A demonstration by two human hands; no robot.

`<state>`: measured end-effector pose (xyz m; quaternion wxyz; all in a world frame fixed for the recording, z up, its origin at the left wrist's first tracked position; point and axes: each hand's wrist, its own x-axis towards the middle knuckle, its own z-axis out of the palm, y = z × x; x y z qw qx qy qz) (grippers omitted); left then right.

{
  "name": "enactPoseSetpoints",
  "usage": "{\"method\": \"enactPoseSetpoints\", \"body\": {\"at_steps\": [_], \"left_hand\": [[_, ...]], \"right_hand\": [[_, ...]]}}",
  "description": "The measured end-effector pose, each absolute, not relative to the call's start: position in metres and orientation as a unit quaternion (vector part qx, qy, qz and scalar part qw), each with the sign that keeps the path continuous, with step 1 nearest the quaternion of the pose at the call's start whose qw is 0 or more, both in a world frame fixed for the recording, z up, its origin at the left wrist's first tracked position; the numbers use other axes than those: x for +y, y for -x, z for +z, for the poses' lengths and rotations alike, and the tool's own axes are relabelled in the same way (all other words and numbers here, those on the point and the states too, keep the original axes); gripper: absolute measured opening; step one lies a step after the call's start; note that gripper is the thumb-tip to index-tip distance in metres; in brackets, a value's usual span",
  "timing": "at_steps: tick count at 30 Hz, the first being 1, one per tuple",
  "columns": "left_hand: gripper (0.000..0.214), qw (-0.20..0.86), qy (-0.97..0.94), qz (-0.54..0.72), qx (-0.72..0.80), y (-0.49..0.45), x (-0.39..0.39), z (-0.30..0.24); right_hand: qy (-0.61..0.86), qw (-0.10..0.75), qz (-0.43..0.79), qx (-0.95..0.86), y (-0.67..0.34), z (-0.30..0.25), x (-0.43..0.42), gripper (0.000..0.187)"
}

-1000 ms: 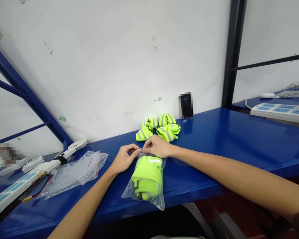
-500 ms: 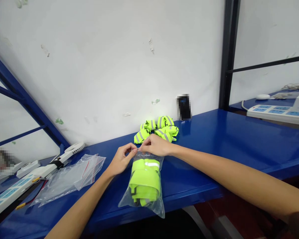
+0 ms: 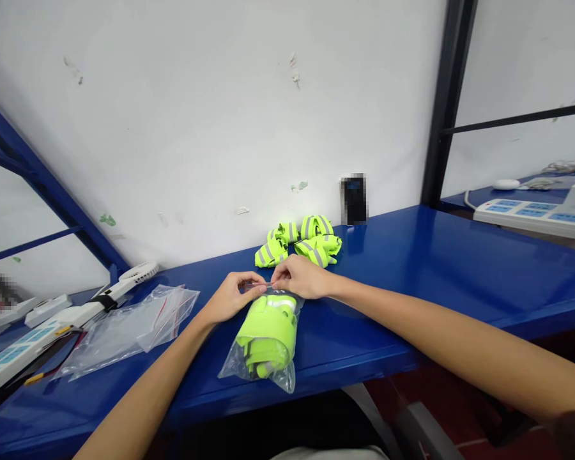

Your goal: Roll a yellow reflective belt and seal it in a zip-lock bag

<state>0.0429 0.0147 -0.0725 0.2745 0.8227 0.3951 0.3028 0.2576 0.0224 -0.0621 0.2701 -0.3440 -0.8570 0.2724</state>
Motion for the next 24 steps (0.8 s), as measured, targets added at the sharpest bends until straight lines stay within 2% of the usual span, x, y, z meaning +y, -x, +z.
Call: {"method": "enactPoseSetpoints", "body": {"at_steps": [9, 18, 24], "left_hand": [[0.023, 0.193, -0.844, 0.312, 0.392, -0.0387, 0.0155, -0.0761], [0.024, 0.218, -0.842, 0.304, 0.389, -0.0362, 0.012, -0.0749], [0.017, 0.222, -0.838, 0.31, 0.39, -0.0391, 0.0109, -0.0773]], "right_hand": [[0.368, 0.272, 0.293, -0.839, -0.2603, -0.059, 0.0235, 0.021], [0.342, 0.279, 0.29, -0.849, -0.2593, -0.0634, 0.0215, 0.025], [0.332, 0.272, 0.277, -0.86, -0.2585, -0.0632, 0.0196, 0.024]]}}
